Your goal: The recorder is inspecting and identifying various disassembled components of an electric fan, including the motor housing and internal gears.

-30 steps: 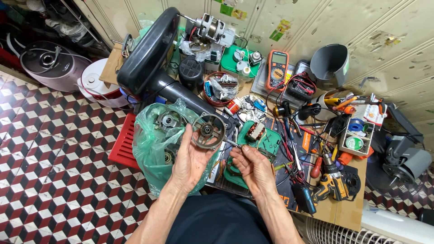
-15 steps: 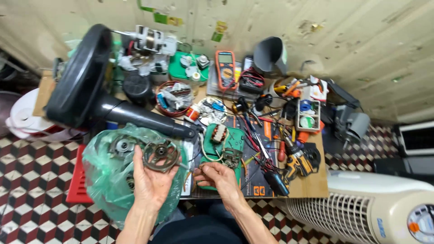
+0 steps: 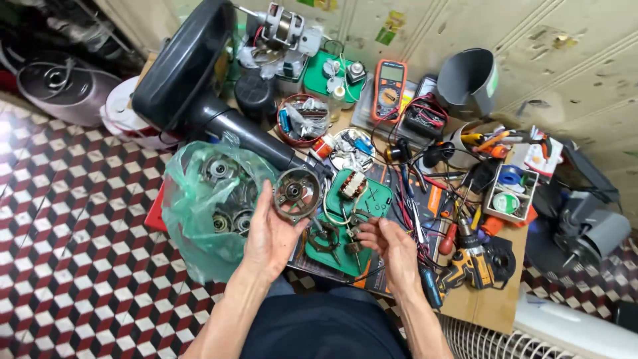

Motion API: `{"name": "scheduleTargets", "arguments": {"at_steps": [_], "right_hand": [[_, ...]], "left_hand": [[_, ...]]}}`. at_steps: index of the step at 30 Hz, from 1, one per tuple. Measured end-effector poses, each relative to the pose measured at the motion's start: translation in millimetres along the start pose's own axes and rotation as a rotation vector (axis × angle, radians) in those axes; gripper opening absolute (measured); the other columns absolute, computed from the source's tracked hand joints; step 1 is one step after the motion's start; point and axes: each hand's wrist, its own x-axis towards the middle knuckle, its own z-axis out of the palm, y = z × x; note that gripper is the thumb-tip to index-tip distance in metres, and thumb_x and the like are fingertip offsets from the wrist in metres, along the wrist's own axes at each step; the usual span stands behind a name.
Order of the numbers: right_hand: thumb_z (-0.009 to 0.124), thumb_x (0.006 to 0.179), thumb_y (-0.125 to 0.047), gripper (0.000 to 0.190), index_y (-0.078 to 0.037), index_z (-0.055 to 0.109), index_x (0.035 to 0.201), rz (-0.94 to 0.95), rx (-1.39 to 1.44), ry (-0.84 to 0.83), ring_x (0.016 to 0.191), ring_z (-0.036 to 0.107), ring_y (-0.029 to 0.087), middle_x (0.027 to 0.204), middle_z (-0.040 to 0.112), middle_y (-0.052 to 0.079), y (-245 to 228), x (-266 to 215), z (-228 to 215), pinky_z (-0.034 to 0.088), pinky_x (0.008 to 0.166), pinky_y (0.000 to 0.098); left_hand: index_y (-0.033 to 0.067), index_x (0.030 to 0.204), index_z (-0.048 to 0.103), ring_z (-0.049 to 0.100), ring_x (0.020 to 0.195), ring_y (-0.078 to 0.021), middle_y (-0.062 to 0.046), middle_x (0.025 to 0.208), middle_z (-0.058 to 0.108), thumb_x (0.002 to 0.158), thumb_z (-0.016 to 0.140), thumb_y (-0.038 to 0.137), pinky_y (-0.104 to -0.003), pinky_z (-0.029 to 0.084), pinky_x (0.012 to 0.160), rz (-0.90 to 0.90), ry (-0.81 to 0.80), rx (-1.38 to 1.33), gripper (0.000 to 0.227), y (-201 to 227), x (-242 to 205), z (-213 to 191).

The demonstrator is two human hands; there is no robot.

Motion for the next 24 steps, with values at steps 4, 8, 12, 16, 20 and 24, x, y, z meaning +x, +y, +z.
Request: {"name": "scheduleTargets", "arguments": {"at_steps": [4, 8, 12, 16, 20, 24], "right_hand": [[0.057, 0.102, -0.028, 0.039, 0.007, 0.065, 0.118, -0.006, 0.038, -0.027, 0.088, 0.073, 0.024, 0.104, 0.076, 0.018, 15.1, 27.0, -40.2, 0.058, 0.079, 0.0333], [0.053, 0.101, -0.022, 0.042, 0.005, 0.057, 0.133, -0.034, -0.008, 0.007, 0.094, 0.073, 0.021, 0.112, 0.074, 0.019, 31.5, 56.0, -95.2, 0.058, 0.082, 0.0327], [0.058, 0.096, -0.011, 0.052, 0.004, 0.048, 0.145, -0.198, -0.356, 0.009, 0.111, 0.066, 0.015, 0.135, 0.063, 0.011, 35.3, 90.1, -124.5, 0.052, 0.093, 0.0279], [0.055, 0.099, -0.016, 0.046, 0.000, 0.050, 0.141, -0.090, -0.167, 0.031, 0.094, 0.071, 0.024, 0.116, 0.073, 0.016, 11.3, 116.4, -109.2, 0.057, 0.086, 0.0330], [0.055, 0.097, -0.014, 0.034, 0.003, 0.062, 0.125, -0.267, -0.467, 0.144, 0.092, 0.071, 0.026, 0.109, 0.074, 0.017, -6.4, 153.5, -94.2, 0.056, 0.083, 0.0372], [0.061, 0.091, -0.012, 0.039, 0.001, 0.060, 0.128, -0.361, -0.888, 0.275, 0.088, 0.071, 0.030, 0.101, 0.074, 0.022, -21.5, 216.6, -77.5, 0.055, 0.083, 0.0418]], "left_hand": [[0.0091, 0.127, 0.059, 0.064, 0.114, -0.0227, -0.011, 0.120, 0.069, 0.097, 0.056, 0.055, -0.044, 0.047, 0.103, 0.035, 0.057, 0.025, 0.055, -13.6, -13.0, 15.0], [0.0030, 0.126, 0.058, 0.065, 0.110, -0.0260, -0.013, 0.117, 0.068, 0.097, 0.051, 0.063, -0.043, 0.053, 0.100, 0.043, 0.212, -0.082, 0.067, -37.8, -20.7, 13.7], [-0.0022, 0.130, 0.057, 0.065, 0.104, -0.0306, -0.017, 0.118, 0.069, 0.095, 0.036, 0.078, -0.038, 0.048, 0.079, 0.052, 0.339, -0.006, 0.091, -54.1, -32.3, -3.0], [-0.0017, 0.135, 0.057, 0.063, 0.104, -0.0304, -0.019, 0.125, 0.068, 0.096, 0.032, 0.080, -0.037, 0.046, 0.076, 0.071, 0.374, -0.016, 0.094, -60.7, -43.5, -15.9], [0.0015, 0.136, 0.054, 0.059, 0.115, -0.0321, -0.017, 0.133, 0.062, 0.099, 0.033, 0.070, -0.042, 0.046, 0.082, 0.110, 0.399, -0.052, 0.081, -55.3, -46.4, -7.2], [0.0036, 0.138, 0.052, 0.056, 0.123, -0.0342, -0.018, 0.139, 0.060, 0.103, 0.034, 0.055, -0.045, 0.045, 0.087, 0.088, 0.362, -0.103, 0.065, -59.5, -34.9, -19.5]]}}
